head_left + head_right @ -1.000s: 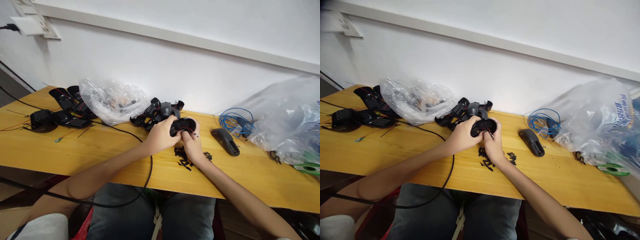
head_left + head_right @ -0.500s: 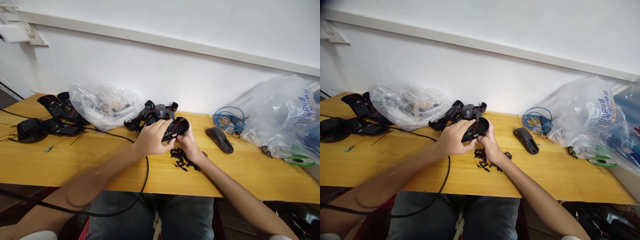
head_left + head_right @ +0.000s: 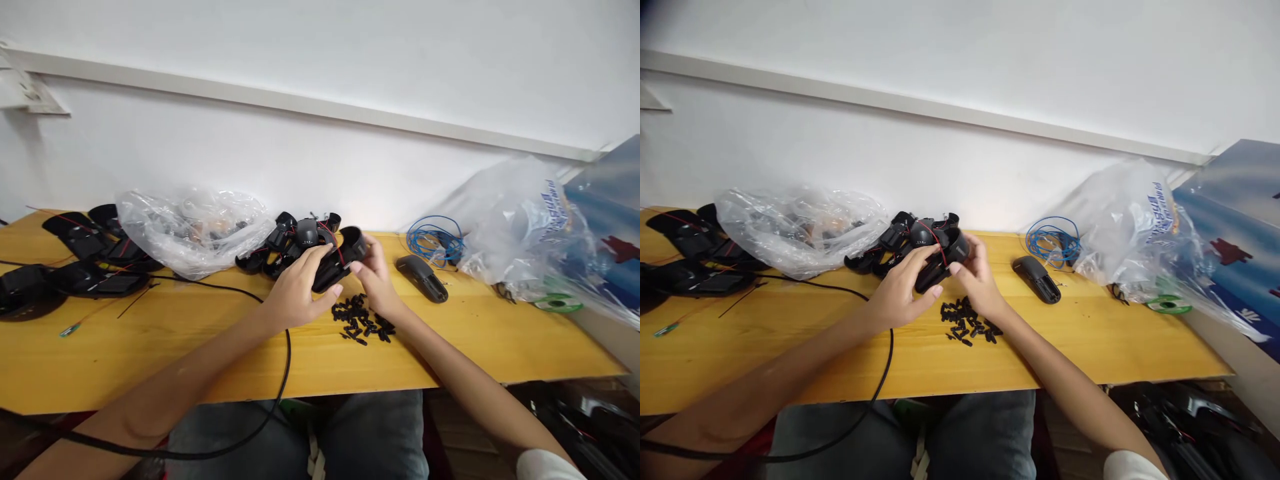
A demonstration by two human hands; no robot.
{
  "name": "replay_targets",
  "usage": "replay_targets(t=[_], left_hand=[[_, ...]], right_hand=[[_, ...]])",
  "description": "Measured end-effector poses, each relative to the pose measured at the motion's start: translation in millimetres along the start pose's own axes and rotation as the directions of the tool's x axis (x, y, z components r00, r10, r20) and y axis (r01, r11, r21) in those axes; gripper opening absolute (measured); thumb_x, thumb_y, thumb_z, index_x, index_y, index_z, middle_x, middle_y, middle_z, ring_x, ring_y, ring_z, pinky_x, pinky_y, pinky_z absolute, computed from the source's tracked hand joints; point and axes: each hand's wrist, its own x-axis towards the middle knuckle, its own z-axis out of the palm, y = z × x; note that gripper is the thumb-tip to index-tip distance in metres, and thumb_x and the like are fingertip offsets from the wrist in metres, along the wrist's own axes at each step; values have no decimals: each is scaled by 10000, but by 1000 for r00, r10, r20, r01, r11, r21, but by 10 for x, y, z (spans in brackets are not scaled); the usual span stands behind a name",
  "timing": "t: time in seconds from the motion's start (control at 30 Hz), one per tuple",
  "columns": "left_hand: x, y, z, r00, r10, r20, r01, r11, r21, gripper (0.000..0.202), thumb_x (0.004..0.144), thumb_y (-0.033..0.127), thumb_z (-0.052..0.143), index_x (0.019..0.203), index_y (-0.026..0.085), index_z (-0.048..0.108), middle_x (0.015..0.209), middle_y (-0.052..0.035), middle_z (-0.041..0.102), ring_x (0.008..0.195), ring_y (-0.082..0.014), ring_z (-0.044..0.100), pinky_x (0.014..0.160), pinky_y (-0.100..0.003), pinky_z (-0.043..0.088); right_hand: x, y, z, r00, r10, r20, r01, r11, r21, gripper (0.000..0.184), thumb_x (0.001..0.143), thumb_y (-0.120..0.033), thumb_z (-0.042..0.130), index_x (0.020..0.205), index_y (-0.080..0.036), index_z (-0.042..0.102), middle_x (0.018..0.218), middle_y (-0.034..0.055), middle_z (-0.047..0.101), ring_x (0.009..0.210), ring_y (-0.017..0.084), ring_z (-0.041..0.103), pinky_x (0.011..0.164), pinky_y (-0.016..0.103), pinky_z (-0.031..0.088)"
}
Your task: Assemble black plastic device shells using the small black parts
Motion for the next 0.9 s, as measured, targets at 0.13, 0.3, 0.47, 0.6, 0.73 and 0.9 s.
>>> replay_targets(t=[0.13,0.3,0.47,0.6,0.73,0.9], left_hand=[[-82,-46,46,985,122,125,-142,975,168,836,1059,486,628,1745,126,313,1718,-255,491,1586,-393,505,1299,-568,462],[-35,-155,43,986,44,161,-123,845,521,706,1086,448,569,1677,73,483,1696,-259,530,1558,-449,505,1228,-610,455],[37,-198,-26,971,-195,137,44,711,701,704,1047,367,597,1656,22,519,1715,-300,485,1461,-503,568,1129,-650,485],[50,-143,-56,968,-217,126,62,692,719,664,1062,261,556,1707,118,488,1732,-253,486,1452,-467,580,1177,-646,454],[153,-142,-40,970,-170,171,-10,680,733,720,1023,120,530,1737,156,447,1769,-211,453,1618,-479,409,1282,-700,340],[418,-256,64,947,-104,305,-163,663,731,718,996,19,469,1695,173,516,1759,-193,475,1663,-469,350,1303,-702,323]], right_hand=[[142,-154,-679,968,-97,-230,73,991,-111,542,969,-650,686,1395,-339,562,1160,48,684,993,294,746,966,534,640],[-99,-386,-1521,927,-175,-331,-149,637,-756,614,939,-576,689,1454,-246,636,1323,142,667,1269,379,655,1153,601,530],[-383,-244,-1642,966,86,-245,-260,322,-911,709,961,-566,608,1521,-133,593,1386,261,654,1341,460,627,1206,657,479],[-411,-126,-1600,961,160,-225,-260,254,-931,862,923,-589,666,1606,-99,476,1481,301,623,1380,494,622,1173,646,517],[-408,-111,-1568,970,149,-195,-231,293,-928,847,897,-538,687,1599,-113,474,1475,279,644,1371,471,640,1166,618,530],[-693,-481,-1532,953,-108,-284,-240,309,-920,888,905,-616,681,1594,-95,477,1461,286,621,1388,475,601,1188,656,495]])
